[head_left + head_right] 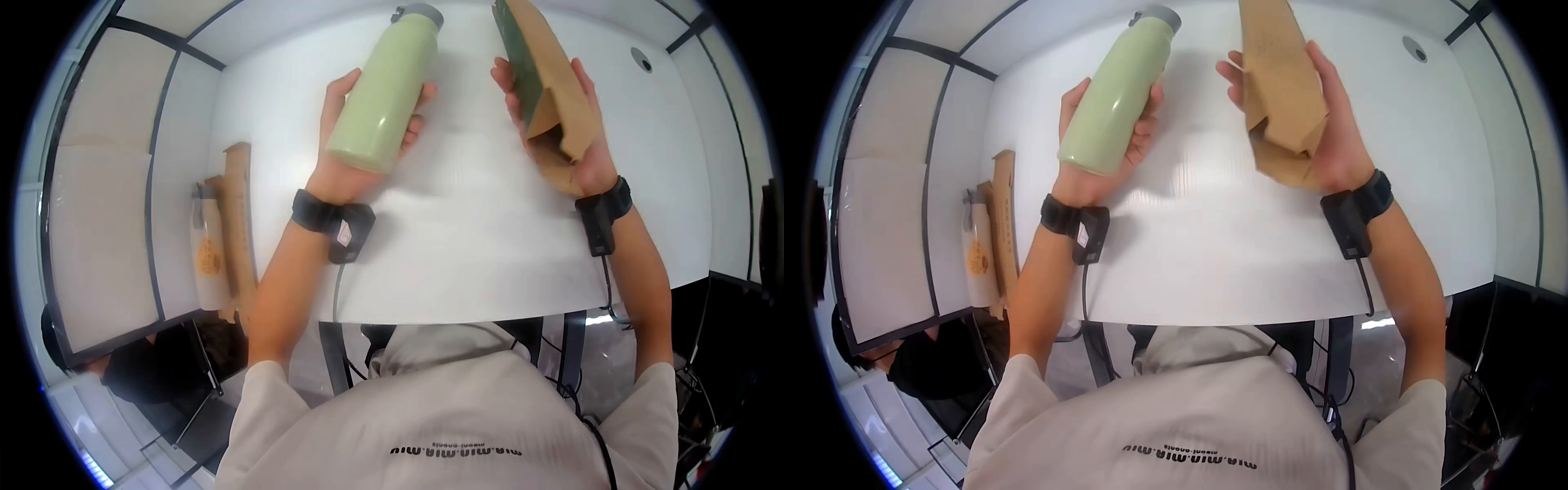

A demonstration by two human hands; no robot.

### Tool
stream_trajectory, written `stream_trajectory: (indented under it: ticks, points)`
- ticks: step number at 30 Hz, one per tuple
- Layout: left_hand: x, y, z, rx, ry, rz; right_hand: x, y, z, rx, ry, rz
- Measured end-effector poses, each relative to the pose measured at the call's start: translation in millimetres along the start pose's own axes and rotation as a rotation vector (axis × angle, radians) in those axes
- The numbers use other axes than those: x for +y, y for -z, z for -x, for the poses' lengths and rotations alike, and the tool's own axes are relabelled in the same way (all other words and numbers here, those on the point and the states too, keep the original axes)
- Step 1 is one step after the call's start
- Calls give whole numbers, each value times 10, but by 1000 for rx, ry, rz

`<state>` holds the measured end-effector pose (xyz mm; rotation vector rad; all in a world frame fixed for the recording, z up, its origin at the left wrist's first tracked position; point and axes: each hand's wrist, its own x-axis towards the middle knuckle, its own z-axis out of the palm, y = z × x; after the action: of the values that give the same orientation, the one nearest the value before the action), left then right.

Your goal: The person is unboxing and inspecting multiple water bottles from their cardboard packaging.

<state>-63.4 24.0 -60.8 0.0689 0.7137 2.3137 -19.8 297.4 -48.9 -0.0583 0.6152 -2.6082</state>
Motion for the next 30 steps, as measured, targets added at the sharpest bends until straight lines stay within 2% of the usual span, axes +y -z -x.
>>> stream_trajectory:
  ticks: [1,2,3,5,6,7,9,11,12,13,16,17,20,21,23,26,27,30]
  points:
    - [-27,-37,12,24,13,4,24,-43,-5,125,58,109]
    - [-43,-70,29,-45,40,65,37,-76,-5,148,64,146]
    - [-76,-125,46,-46,43,56,-4,-49,26,23,-41,98]
    - [-98,-199,67,-39,109,-38,18,-6,12,194,-27,125]
    - [-110,-136,55,-265,177,16,12,-10,15,200,-30,96]
    - [-140,-143,58,-248,196,-88,-1,-12,9,205,-32,67]
    - [-254,-116,83,-118,184,-46,2,-8,-11,220,12,48]
    - [-298,-102,74,-152,190,132,33,-66,14,357,106,133]
    - [-301,-151,93,-98,145,76,21,-14,28,271,80,96]
    - [-283,-165,92,-95,145,76,31,-22,29,270,78,94]
    - [-250,-186,80,-62,209,530,45,-26,24,228,87,79]
    - [-249,-209,78,-60,208,534,40,-8,13,231,84,80]
    - [-237,-268,66,217,105,303,12,-6,-8,244,75,97]
    - [-215,-257,57,219,100,308,10,-33,-14,244,68,99]
    - [-139,-211,30,245,28,301,17,-72,-20,378,150,195]
    - [-52,-96,35,107,-49,115,23,-37,-60,494,207,377]
    - [-32,-63,43,83,-91,35,18,-32,-54,499,193,368]
    - [32,-127,70,119,-124,-51,38,-35,-13,398,32,686]
